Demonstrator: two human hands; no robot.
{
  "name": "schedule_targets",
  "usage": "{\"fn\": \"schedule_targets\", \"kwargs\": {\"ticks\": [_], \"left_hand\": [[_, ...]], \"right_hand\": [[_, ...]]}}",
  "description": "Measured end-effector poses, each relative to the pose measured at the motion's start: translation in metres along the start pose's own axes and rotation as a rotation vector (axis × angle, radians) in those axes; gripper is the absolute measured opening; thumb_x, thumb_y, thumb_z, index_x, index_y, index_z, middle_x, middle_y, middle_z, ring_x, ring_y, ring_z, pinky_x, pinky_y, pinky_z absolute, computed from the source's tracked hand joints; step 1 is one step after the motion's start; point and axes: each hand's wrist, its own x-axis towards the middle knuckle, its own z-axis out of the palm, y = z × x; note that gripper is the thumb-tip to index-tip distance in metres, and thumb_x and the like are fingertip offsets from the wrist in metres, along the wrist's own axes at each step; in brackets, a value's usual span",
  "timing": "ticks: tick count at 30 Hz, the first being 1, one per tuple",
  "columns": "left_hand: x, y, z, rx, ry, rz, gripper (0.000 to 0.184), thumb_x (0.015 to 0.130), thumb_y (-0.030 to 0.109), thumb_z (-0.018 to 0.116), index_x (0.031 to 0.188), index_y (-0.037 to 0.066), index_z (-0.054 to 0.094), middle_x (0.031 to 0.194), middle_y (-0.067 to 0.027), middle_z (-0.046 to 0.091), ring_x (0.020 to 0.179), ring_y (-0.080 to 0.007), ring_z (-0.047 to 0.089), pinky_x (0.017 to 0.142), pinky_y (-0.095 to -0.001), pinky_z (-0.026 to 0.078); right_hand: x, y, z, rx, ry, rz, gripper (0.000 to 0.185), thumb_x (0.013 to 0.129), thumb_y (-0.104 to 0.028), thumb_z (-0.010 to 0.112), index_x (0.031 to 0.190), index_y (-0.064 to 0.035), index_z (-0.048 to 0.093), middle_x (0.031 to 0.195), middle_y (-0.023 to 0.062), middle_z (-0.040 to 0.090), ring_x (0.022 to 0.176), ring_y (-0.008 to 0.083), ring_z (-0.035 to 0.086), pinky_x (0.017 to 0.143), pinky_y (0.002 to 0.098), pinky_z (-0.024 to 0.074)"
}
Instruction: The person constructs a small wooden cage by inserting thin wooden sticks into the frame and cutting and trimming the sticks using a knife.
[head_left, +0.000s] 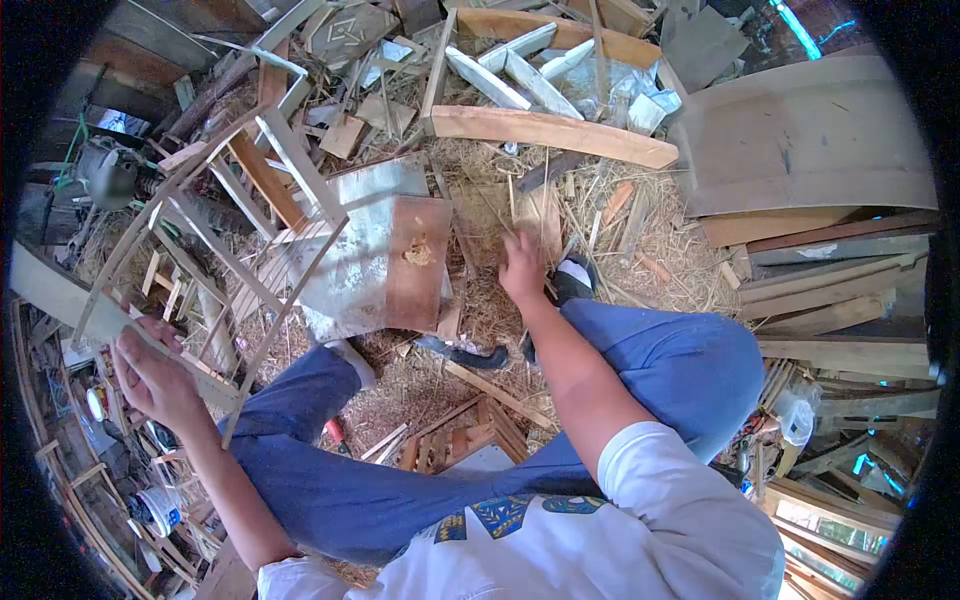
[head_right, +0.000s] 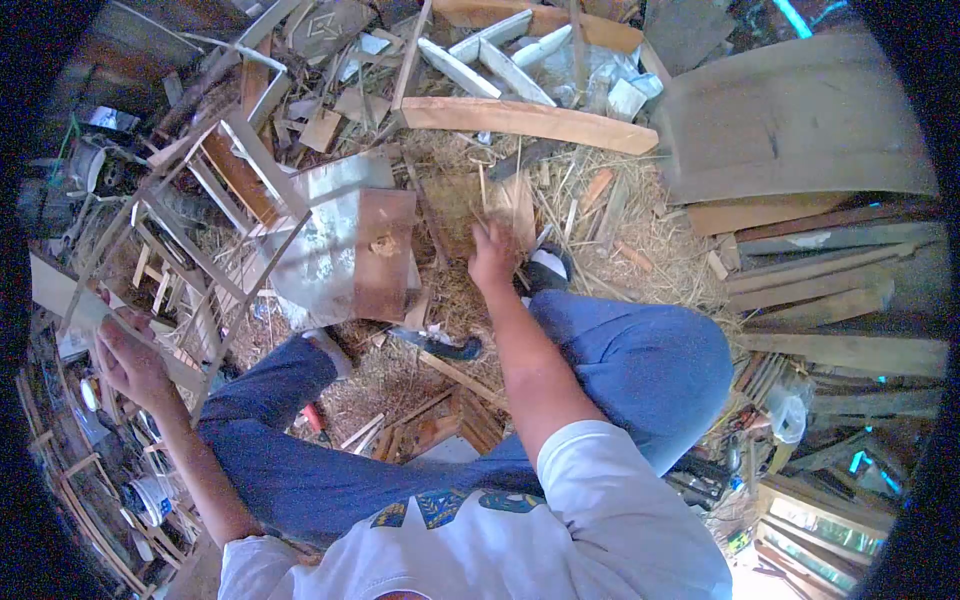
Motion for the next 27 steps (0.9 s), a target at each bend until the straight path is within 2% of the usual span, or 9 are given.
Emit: {"fn": "schedule_targets", "kwargs": {"ticks": [3,5,11,14,16,19,20,23,27], "left_hand": [[-0.011,0.004,-0.006,0.098,-0.062,0.013,0.044,0.107,0.029,0.047,0.134,-0.006,0.052,0.087,-0.007,0.059,0.074,-0.0116,0.054,0.06,-0.0236,0.042],[-0.018,0.009,-0.003,0.117,0.055,-0.012,0.042,0.108,0.028,0.046,0.131,-0.005,0.054,0.086,-0.0071,0.06,0.071,-0.0095,0.054,0.057,-0.0229,0.041],[-0.027,0.021,-0.012,0.007,-0.152,0.066,0.044,0.109,0.035,0.042,0.129,-0.002,0.057,0.084,-0.0046,0.06,0.066,-0.0082,0.052,0.057,-0.0217,0.04],[-0.034,0.025,-0.008,-0.027,-0.109,0.054,0.045,0.109,0.035,0.041,0.129,-0.002,0.056,0.083,-0.0047,0.06,0.067,-0.0097,0.053,0.059,-0.0228,0.042],[-0.034,0.03,-0.009,-0.05,-0.174,0.055,0.043,0.109,0.032,0.039,0.133,-0.001,0.054,0.085,-0.0055,0.061,0.071,-0.0106,0.055,0.06,-0.0243,0.044],[-0.042,0.04,0.008,-0.047,-0.139,0.093,0.05,0.109,0.039,0.04,0.131,-0.003,0.055,0.08,-0.004,0.059,0.063,-0.0085,0.052,0.055,-0.0224,0.042],[-0.044,0.038,0.012,-0.046,-0.087,0.106,0.05,0.109,0.039,0.038,0.13,-0.003,0.056,0.077,-0.004,0.058,0.061,-0.0084,0.051,0.054,-0.0221,0.041],[-0.056,0.041,0.024,-0.097,-0.111,0.153,0.05,0.109,0.038,0.036,0.13,-0.004,0.055,0.076,-0.0049,0.058,0.06,-0.0083,0.051,0.053,-0.022,0.041],[-0.063,0.051,0.047,-0.048,-0.247,0.276,0.05,0.109,0.037,0.036,0.13,-0.006,0.054,0.076,-0.0062,0.058,0.061,-0.0092,0.051,0.054,-0.0225,0.041]], "right_hand": [[-0.034,0.009,0.024,-0.065,-0.12,-0.07,0.059,0.075,0.0,0.068,0.133,-0.0046,0.055,0.152,0.0209,0.036,0.141,0.0403,0.034,0.113,0.0468,0.0366],[-0.04,0.01,0.031,-0.066,-0.184,-0.065,0.061,0.076,0.0,0.066,0.135,-0.0025,0.053,0.154,0.0239,0.032,0.143,0.0409,0.032,0.116,0.046,0.0339],[-0.04,-0.017,0.009,-0.143,-0.083,0.041,0.052,0.08,-0.005,0.063,0.131,-0.002,0.057,0.151,0.0243,0.037,0.139,0.0415,0.037,0.112,0.0456,0.0379],[-0.033,-0.028,-0.016,-0.209,-0.22,0.054,0.042,0.082,-0.014,0.064,0.123,-0.0035,0.063,0.142,0.0247,0.048,0.13,0.0404,0.048,0.105,0.045,0.044],[-0.029,-0.026,-0.023,-0.136,-0.532,0.175,0.037,0.084,-0.022,0.066,0.116,-0.0043,0.066,0.13,0.0249,0.057,0.119,0.0398,0.058,0.099,0.0462,0.0488],[-0.054,-0.02,-0.025,-0.168,-0.487,0.153,0.036,0.084,-0.026,0.068,0.111,-0.0036,0.067,0.122,0.025,0.062,0.11,0.0406,0.062,0.094,0.0477,0.0519],[-0.059,-0.017,-0.027,-0.139,-0.66,0.228,0.037,0.084,-0.027,0.067,0.115,-0.0056,0.067,0.127,0.0237,0.059,0.118,0.0388,0.059,0.099,0.0467,0.0481],[-0.098,0.004,-0.003,-0.342,-0.385,0.005,0.038,0.083,-0.026,0.066,0.118,-0.0086,0.066,0.133,0.0215,0.056,0.125,0.0364,0.054,0.105,0.046,0.0426],[-0.095,0.012,-0.015,-0.356,-0.381,-0.141,0.039,0.082,-0.023,0.066,0.118,-0.0096,0.065,0.133,0.0199,0.054,0.129,0.0356,0.05,0.109,0.0454,0.0373]]}}
